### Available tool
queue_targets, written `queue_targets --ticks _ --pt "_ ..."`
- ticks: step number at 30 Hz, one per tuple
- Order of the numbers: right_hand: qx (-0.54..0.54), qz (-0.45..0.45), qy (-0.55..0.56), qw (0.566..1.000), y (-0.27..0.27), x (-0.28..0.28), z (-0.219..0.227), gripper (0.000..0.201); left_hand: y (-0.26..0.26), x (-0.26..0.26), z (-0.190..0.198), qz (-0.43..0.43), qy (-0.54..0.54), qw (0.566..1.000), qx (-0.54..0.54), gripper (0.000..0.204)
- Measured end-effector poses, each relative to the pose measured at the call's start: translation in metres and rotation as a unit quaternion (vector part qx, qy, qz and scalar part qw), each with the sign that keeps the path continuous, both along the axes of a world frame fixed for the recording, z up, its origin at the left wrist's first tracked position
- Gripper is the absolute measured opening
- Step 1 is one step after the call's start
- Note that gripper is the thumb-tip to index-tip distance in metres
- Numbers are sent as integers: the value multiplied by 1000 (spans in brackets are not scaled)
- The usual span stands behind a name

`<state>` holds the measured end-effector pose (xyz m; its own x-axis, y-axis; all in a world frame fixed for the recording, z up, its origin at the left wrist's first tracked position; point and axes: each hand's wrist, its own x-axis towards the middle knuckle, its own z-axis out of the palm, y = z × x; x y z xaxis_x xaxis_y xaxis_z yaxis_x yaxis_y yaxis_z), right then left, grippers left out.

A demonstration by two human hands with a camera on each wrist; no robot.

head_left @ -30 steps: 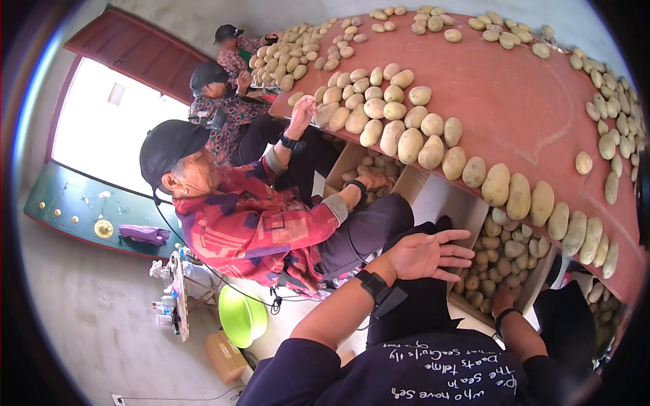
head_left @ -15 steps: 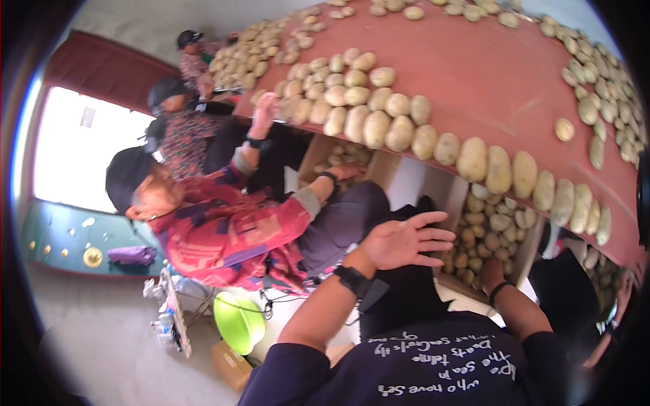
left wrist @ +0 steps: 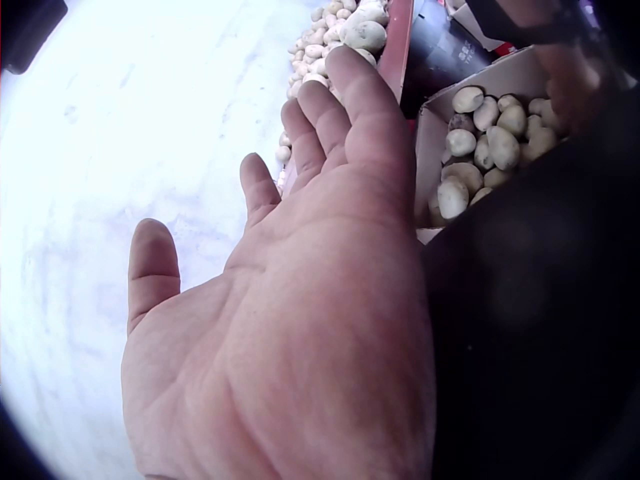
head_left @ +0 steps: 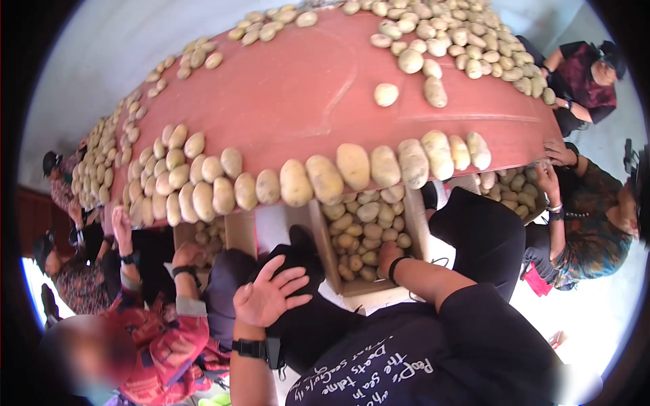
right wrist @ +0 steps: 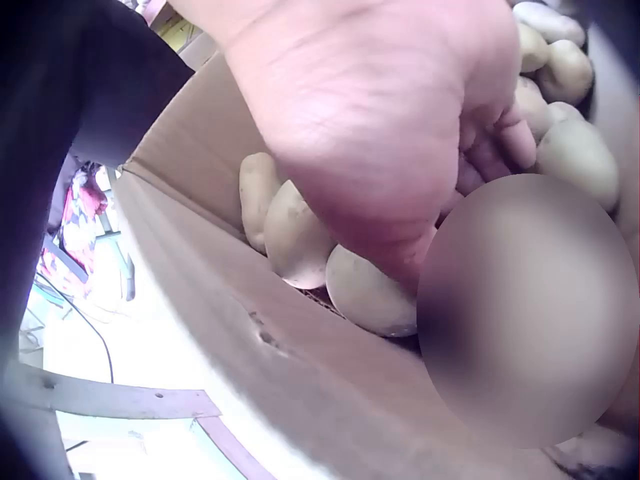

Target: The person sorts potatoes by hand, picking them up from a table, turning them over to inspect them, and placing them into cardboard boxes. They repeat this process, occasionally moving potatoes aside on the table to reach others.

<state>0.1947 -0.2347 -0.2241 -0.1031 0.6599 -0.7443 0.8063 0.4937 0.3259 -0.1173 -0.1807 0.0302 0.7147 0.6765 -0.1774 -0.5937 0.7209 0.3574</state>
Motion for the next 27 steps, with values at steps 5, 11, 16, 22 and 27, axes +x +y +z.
queue_targets --ticks 5,11,16,22,27 --pt "-59 53 -3 997 -4 3 -13 36 0 0 1 5 15 1000 1 80" --pt "-80 82 -32 993 3 -5 3 41 -1 1 1 14 23 1000 -2 78" --pt "-55 68 -7 996 -6 1 -3 41 -2 2 3 21 22 1000 2 76" --pt "-95 32 39 994 8 3 29 36 -3 0 3 30 16 999 7 75" --pt "-94 -65 205 972 28 36 45 33 -4 4 7 33 8 999 28 75"
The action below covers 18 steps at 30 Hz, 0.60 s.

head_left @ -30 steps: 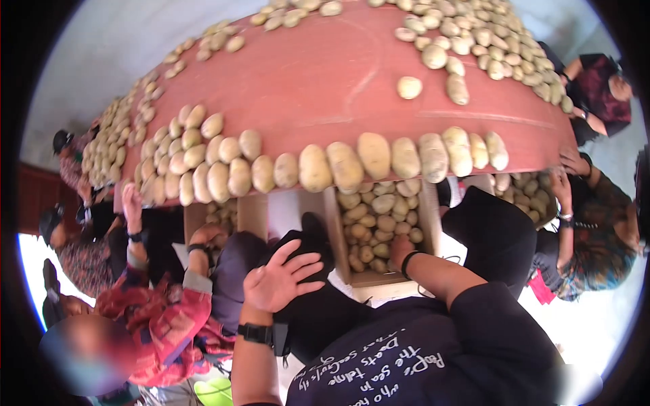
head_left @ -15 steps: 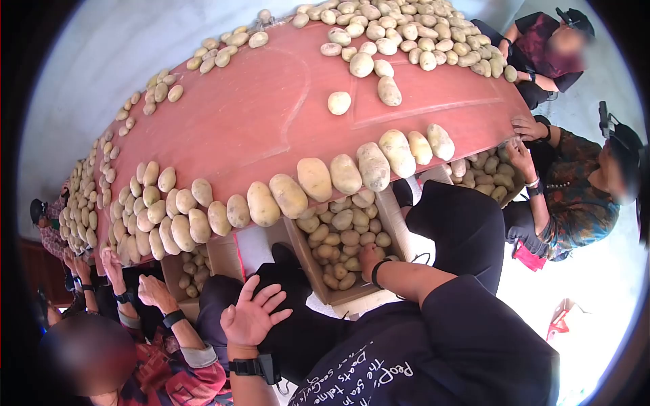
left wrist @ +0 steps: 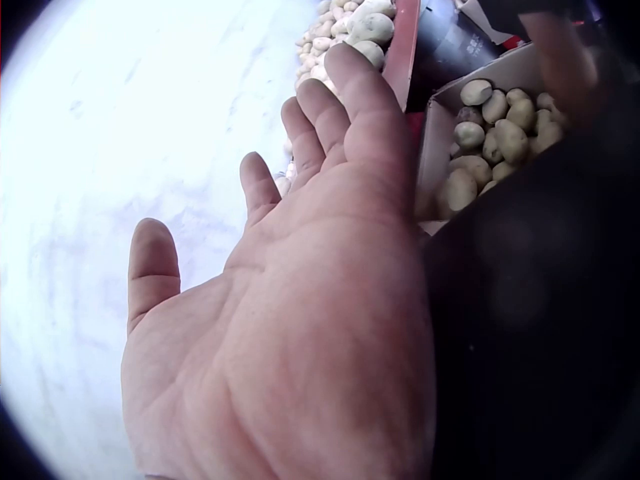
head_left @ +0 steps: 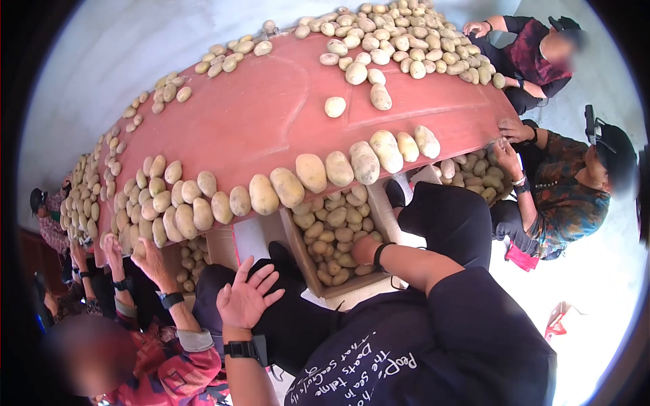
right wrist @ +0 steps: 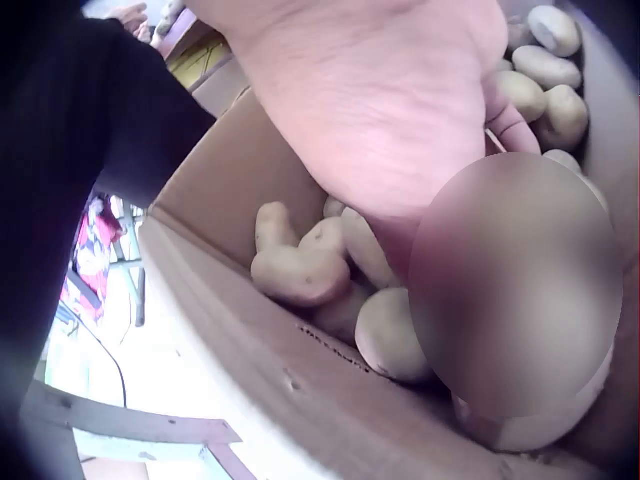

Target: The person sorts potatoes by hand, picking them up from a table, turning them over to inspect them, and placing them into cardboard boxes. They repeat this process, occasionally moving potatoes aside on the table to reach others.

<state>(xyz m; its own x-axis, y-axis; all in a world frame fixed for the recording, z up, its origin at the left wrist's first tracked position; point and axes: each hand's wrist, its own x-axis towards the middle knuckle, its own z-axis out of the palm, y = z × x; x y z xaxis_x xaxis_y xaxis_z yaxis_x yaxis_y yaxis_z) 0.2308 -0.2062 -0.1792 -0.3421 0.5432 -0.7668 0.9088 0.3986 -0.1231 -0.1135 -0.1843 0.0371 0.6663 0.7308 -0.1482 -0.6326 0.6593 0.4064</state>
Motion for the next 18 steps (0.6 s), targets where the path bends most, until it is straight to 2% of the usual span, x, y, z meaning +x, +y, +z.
queue_targets --ticks 3,5,7,9,12,13,16,17,18 --pt "-16 -115 144 983 7 15 46 36 0 0 0 3 0 1000 4 75" --pt "-75 -224 263 936 14 28 57 40 -1 0 0 2 -6 1000 6 75" --pt "-145 -345 370 851 20 33 74 46 -3 -1 0 8 -4 1000 -2 75" --pt "-198 -454 457 739 25 37 125 52 -4 -1 1 9 -5 1000 2 76" --pt "-288 -528 530 598 37 50 153 52 -5 -1 0 12 -7 1000 5 76" --pt "-283 -552 550 559 36 52 168 53 -6 0 1 17 -3 1000 4 76" --pt "-301 -463 625 552 39 72 197 59 -6 4 4 21 2 1000 10 75" --pt "-227 -431 629 606 38 77 208 67 -7 4 4 19 1 1000 14 75" --pt "-179 -438 625 620 38 86 218 68 -7 5 4 19 1 1000 18 75"
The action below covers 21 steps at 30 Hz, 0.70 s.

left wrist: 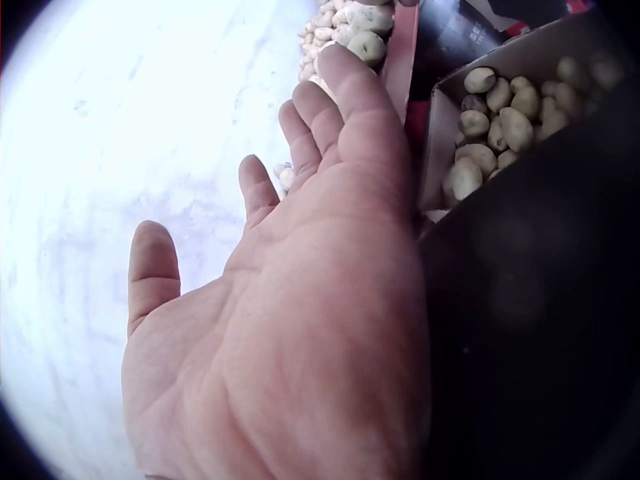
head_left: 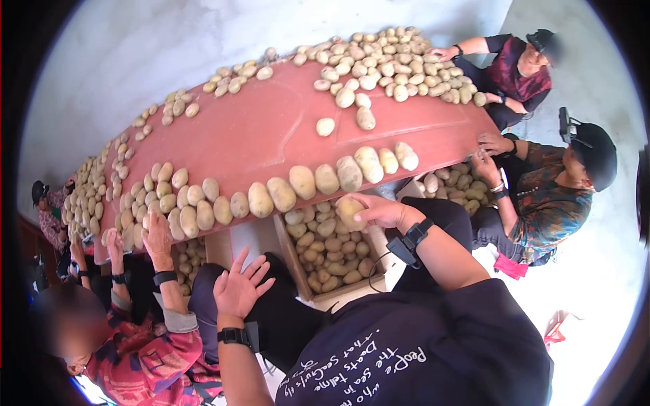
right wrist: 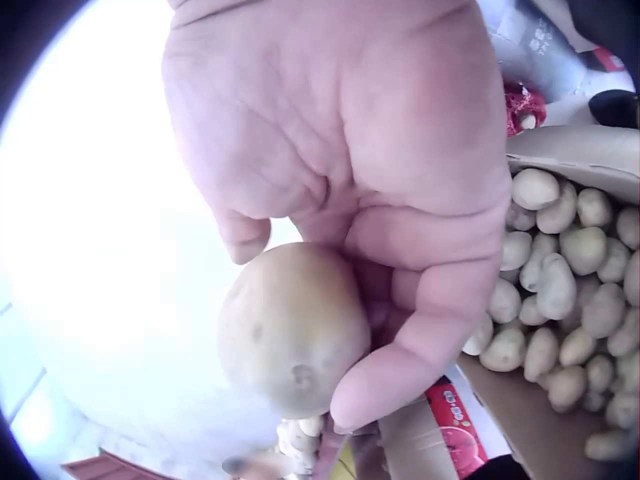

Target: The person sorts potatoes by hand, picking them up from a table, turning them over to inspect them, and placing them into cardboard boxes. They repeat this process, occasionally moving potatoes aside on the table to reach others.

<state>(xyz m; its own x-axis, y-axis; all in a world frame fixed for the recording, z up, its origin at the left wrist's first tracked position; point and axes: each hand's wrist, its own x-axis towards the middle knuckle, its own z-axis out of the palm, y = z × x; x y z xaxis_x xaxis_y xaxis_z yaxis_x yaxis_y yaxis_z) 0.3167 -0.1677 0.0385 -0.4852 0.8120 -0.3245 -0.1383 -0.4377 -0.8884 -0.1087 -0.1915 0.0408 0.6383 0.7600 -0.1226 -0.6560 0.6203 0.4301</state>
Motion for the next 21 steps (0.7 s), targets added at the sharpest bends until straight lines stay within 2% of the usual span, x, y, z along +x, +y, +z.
queue_targets --ticks 2,3,5,6,7,9,12,15,16,18,21 --pt "52 -51 -63 995 6 19 17 72 0 1 0 0 5 1000 3 76" --pt "34 -106 -111 988 11 32 27 76 0 0 -1 0 8 1000 3 76" --pt "32 -209 -106 972 20 61 44 83 -1 1 -1 2 13 1000 1 76" --pt "56 -307 -142 939 21 69 48 65 -1 1 -1 4 14 1000 1 76" --pt "41 -342 -143 928 32 95 34 66 -1 1 -1 6 15 1000 1 76" --pt "82 -372 -233 895 47 145 13 63 -1 1 -1 8 14 1000 0 76" --pt "91 -361 -374 849 54 189 8 63 0 2 0 11 11 1000 -5 75" --pt "52 -363 -449 815 52 192 16 58 0 2 -1 14 9 1000 -8 74" --pt "48 -321 -541 776 53 199 6 55 0 2 -1 14 9 1000 -8 74" --pt "39 -229 -705 670 62 221 -31 50 1 2 0 13 12 1000 -9 73" --pt "71 -231 -777 582 49 209 -48 44 2 2 0 12 16 1000 -7 73"
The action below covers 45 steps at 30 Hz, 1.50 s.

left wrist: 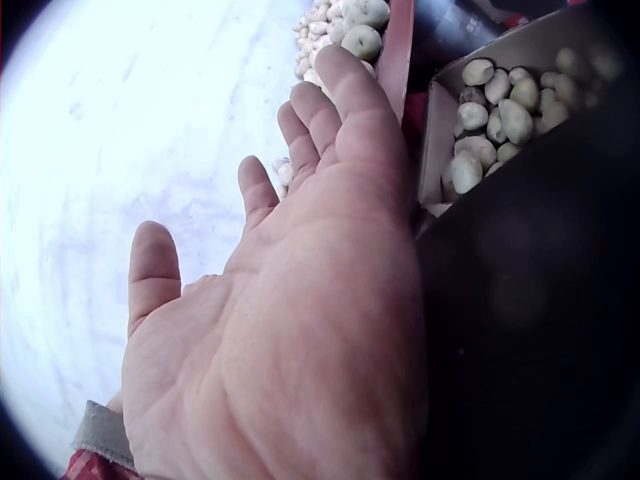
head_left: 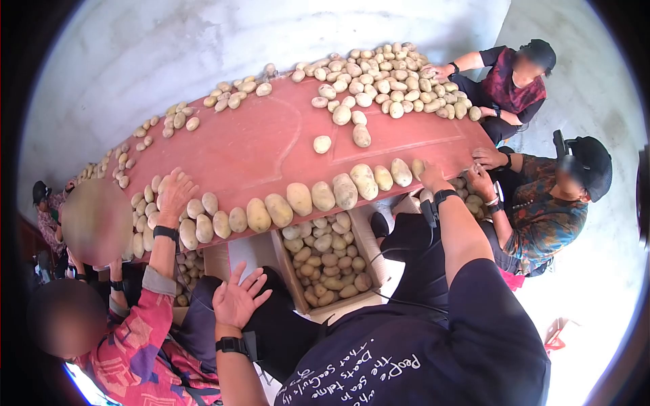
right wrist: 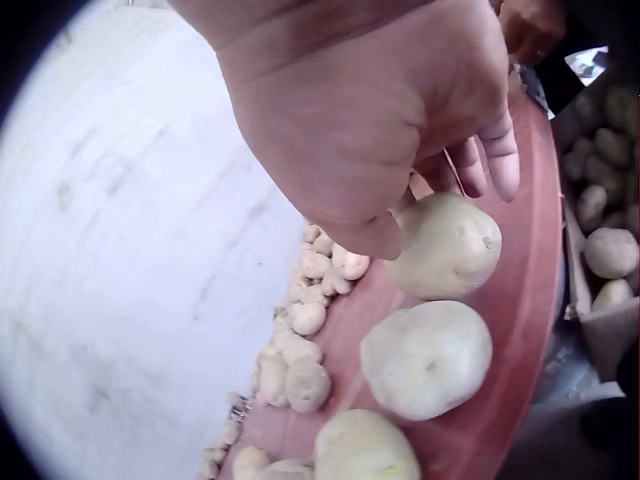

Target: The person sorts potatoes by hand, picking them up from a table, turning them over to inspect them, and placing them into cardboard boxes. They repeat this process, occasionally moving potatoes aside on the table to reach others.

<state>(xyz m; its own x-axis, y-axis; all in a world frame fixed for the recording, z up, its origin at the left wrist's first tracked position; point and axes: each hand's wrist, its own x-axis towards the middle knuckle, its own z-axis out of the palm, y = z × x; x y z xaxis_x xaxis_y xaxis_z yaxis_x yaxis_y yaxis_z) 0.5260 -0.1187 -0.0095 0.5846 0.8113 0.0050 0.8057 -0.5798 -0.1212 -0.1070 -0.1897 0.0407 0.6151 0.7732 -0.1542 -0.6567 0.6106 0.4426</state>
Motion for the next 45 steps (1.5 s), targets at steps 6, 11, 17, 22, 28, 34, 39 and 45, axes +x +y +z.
queue_targets --ticks 6,11,17,22,28,34,39,45 --pt "-37 11 72 997 4 -5 20 45 2 1 -3 -13 -11 1000 8 72" --pt "102 113 163 975 -4 7 -2 50 2 -1 -1 -15 -10 1000 4 73" --pt "155 13 181 971 -3 17 -34 55 2 -1 -4 -12 -21 1000 -1 72" --pt "107 -92 155 978 11 3 -35 57 -2 -6 -1 -5 -18 1000 2 73" --pt "60 -120 119 984 5 -10 -19 69 1 -2 1 -6 -19 1000 5 74" --pt "319 65 -14 946 -16 -86 13 56 -1 -1 -4 -11 -20 1000 8 76" --pt "267 381 173 868 -59 -213 51 42 2 -2 -1 -15 -24 1000 4 76" --pt "-360 437 226 793 -73 -253 -85 36 6 2 -1 -21 -11 1000 -7 78"
